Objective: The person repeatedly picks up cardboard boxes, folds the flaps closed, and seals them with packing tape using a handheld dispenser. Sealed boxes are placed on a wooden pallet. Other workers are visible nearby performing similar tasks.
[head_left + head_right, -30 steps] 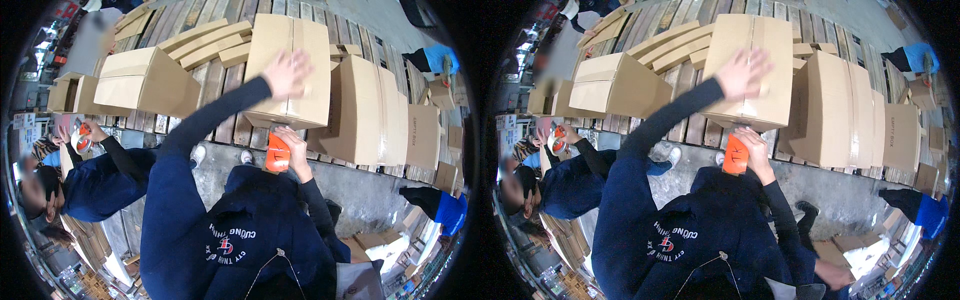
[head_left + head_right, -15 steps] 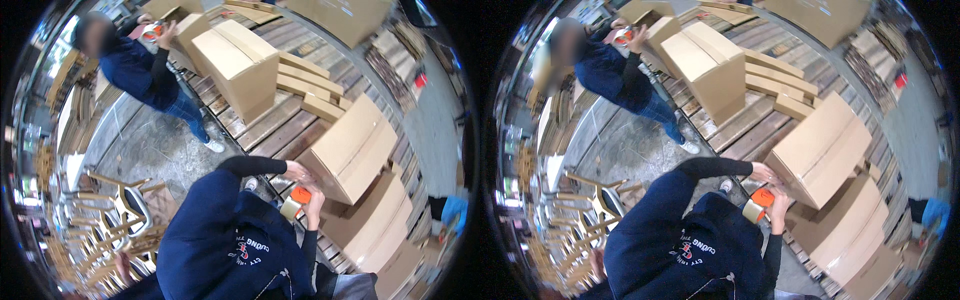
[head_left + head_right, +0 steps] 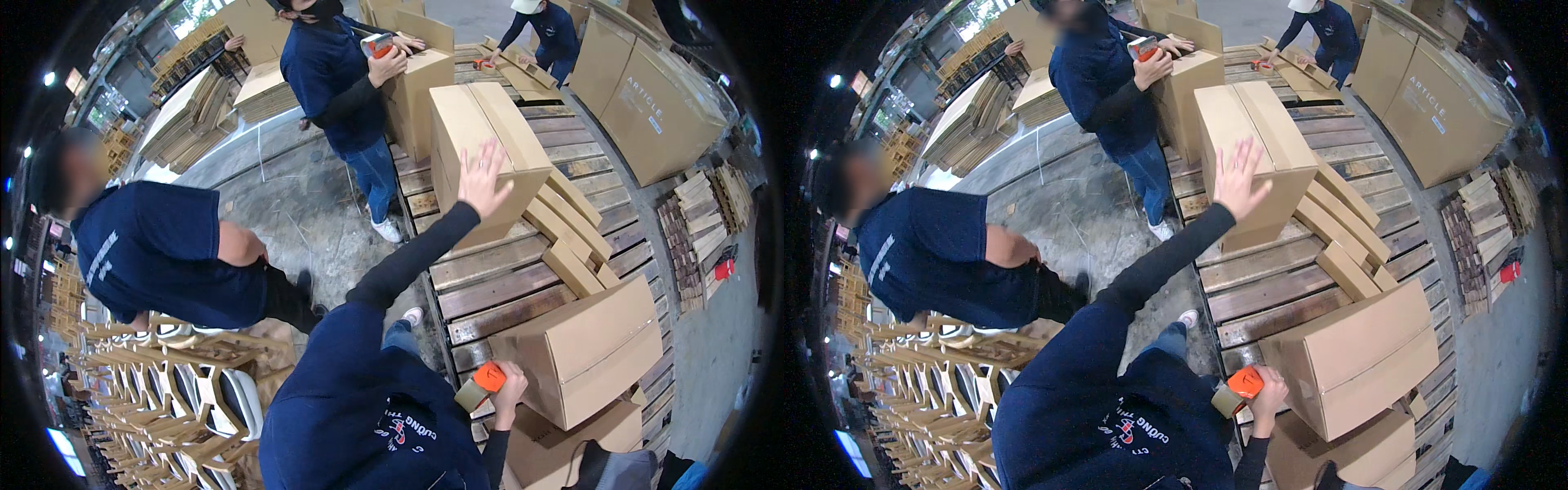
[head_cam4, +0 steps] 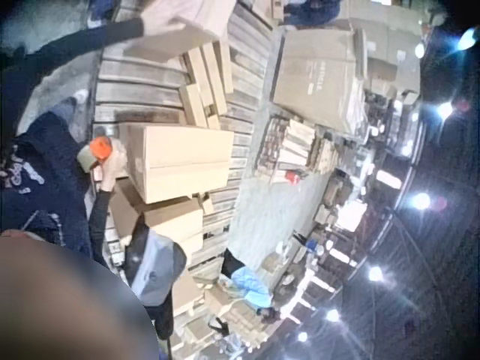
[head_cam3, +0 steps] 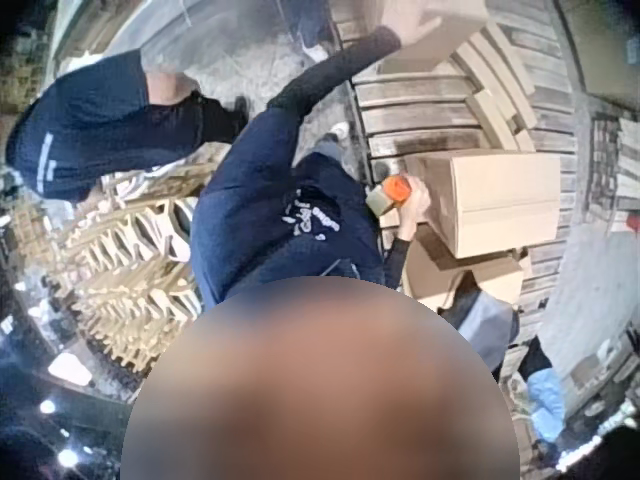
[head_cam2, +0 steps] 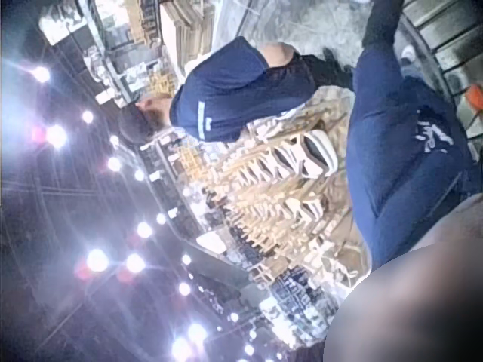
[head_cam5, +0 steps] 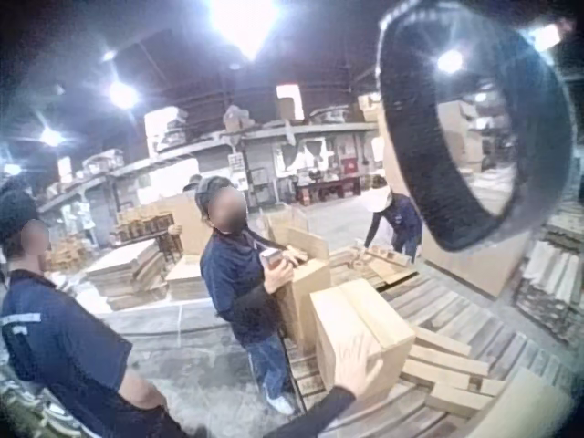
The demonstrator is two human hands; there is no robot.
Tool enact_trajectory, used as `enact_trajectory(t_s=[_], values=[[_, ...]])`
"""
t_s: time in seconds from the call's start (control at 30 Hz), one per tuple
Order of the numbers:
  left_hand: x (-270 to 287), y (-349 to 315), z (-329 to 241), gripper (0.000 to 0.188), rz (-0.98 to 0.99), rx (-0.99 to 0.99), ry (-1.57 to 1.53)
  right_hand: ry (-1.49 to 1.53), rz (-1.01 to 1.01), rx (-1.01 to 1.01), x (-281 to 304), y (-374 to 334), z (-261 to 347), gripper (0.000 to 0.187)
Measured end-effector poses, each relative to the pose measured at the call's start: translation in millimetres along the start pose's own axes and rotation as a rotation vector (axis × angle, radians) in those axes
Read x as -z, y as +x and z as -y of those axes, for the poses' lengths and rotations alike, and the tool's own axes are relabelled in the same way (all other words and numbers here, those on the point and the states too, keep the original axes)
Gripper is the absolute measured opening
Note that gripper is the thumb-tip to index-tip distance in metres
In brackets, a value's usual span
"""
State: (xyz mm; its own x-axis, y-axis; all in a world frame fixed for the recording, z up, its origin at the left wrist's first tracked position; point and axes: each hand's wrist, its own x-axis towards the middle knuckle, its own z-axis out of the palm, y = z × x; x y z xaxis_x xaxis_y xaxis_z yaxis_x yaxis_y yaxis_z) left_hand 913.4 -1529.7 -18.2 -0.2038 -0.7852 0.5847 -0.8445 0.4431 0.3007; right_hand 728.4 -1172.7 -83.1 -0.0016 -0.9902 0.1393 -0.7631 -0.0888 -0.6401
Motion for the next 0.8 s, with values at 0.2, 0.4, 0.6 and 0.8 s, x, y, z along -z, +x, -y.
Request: enact_trajectory(t_s=[0.2, 0.4, 0.6, 0.8], values=[[-8.7, 2.7, 17.5, 0.073, 0.302, 0.049, 0.069, 0.425, -0.293, -0.189, -31.2, 53.1, 13.3, 0.019], [75.3, -158.0, -9.5, 0.053, 0.258, -0.513, -0.444, -0.107, -0.858, -0.217, 37.7, 90.4, 15.8, 0.045], [47.1, -159.5, 119.0, 0.035, -0.461, 0.446, -1.121, 1.853, -0.363, -0.457, 106.2, 153.0, 24.5, 0.06], [-50.6, -83.9, 173.8, 0.085, 0.892, 0.673, -0.585, 1.609, -0.332, -0.598, 40.3, 162.8, 25.9, 0.059]])
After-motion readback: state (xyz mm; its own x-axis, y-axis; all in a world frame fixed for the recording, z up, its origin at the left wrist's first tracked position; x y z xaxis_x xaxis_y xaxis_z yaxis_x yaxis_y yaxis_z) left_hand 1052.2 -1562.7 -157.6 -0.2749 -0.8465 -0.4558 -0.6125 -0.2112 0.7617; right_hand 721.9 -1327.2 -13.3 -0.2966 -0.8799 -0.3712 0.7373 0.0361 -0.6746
